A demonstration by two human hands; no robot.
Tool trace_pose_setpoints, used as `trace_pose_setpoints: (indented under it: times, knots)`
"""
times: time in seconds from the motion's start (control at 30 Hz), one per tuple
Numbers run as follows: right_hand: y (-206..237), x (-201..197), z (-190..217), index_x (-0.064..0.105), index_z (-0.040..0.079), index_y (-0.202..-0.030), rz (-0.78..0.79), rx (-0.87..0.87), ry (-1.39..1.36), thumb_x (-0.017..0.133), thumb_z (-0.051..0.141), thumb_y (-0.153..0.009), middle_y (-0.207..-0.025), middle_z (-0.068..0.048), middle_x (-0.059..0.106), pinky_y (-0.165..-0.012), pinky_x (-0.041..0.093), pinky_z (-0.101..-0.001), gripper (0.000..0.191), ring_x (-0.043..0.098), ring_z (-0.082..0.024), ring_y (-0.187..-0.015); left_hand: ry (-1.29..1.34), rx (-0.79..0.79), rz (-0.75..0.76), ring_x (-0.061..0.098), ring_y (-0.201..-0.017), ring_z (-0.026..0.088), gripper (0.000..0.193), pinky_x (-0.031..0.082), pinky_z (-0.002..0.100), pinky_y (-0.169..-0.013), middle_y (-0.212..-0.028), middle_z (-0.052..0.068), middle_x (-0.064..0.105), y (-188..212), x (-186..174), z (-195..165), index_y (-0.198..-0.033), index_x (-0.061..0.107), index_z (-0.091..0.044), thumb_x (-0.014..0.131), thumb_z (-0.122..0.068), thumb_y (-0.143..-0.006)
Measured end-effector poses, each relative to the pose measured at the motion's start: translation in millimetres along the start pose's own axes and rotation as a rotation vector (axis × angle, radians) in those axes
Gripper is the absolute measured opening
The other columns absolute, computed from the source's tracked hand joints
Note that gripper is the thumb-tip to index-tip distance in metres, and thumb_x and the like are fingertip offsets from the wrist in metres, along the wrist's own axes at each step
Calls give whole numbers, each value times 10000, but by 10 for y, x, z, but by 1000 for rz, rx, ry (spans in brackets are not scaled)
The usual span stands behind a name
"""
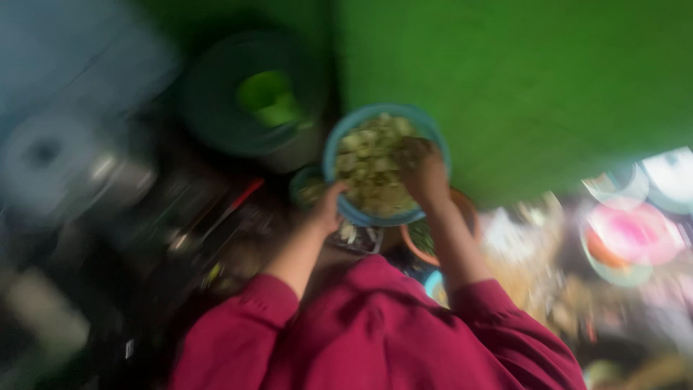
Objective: The person carries a tray of raw chicken pieces to the stove, stirs a pot of frying food with a ladle, handles a tray of fish, stirs food in a wok, adds chopped cabbage from a colander into a pot of boiling water, and uses a skimmer to transfer fried chicken pieces onto a plate before stirring a pot of soup.
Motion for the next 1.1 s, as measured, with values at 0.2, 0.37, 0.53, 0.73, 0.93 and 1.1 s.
trace_pose_setpoints:
  times: [0.2,0.37,0.53,0.73,0.93,1.1]
  knots:
    - [-103,814,1538,694,51,-1212,143,-217,-130,708,206,-949,-1236,-219,666,-935,527,-489,306,636,-423,-1113,268,300,-48,545,-616,123,214,444,295,-503,-746,-33,538,949,-1066,-482,-906,590,-211,730,-337,-805]
    - [138,1432,2678,695,50,-1218,268,-412,-158,715,207,-949,-1254,-191,678,-1012,494,-473,313,602,-410,-1196,353,449,-165,560,-590,124,253,450,286,-474,-761,-25,560,1668,-2147,-635,-1014,603,-167,726,-281,-825]
    - [417,1967,3506,711,92,-1223,410,-453,-193,704,220,-931,-1275,-182,658,-1015,480,-463,318,581,-388,-1224,505,528,-208,595,-652,139,297,491,304,-530,-806,-13,561,2104,-3087,-533,-1070,577,-158,740,-275,-850]
    - [686,2481,4235,686,102,-1258,538,-594,-216,700,215,-930,-1288,-174,648,-1053,472,-465,347,575,-386,-1245,617,616,-244,686,-747,176,296,548,319,-612,-896,29,669,2517,-3818,-431,-1091,623,-137,696,-263,-834]
    - [737,2779,4667,682,83,-1250,526,-647,-237,714,210,-924,-1286,-196,641,-1035,466,-477,351,574,-400,-1223,134,982,-369,660,-877,192,220,555,330,-720,-992,66,662,2910,-4282,-421,-1075,645,-80,644,-240,-924]
    - [496,3148,4884,690,79,-1240,506,-660,-262,716,205,-913,-1257,-191,650,-1019,485,-469,352,597,-386,-1196,-166,1141,-755,677,-920,295,273,549,376,-795,-1006,141,686,3281,-4574,-408,-1090,645,-46,654,-179,-851]
Point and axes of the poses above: each hand's wrist, its own y-axis away from the middle knuckle, its own x-axis out of the palm, z = x × y, the point moved 4 cm from there along -y, towards the middle knuckle
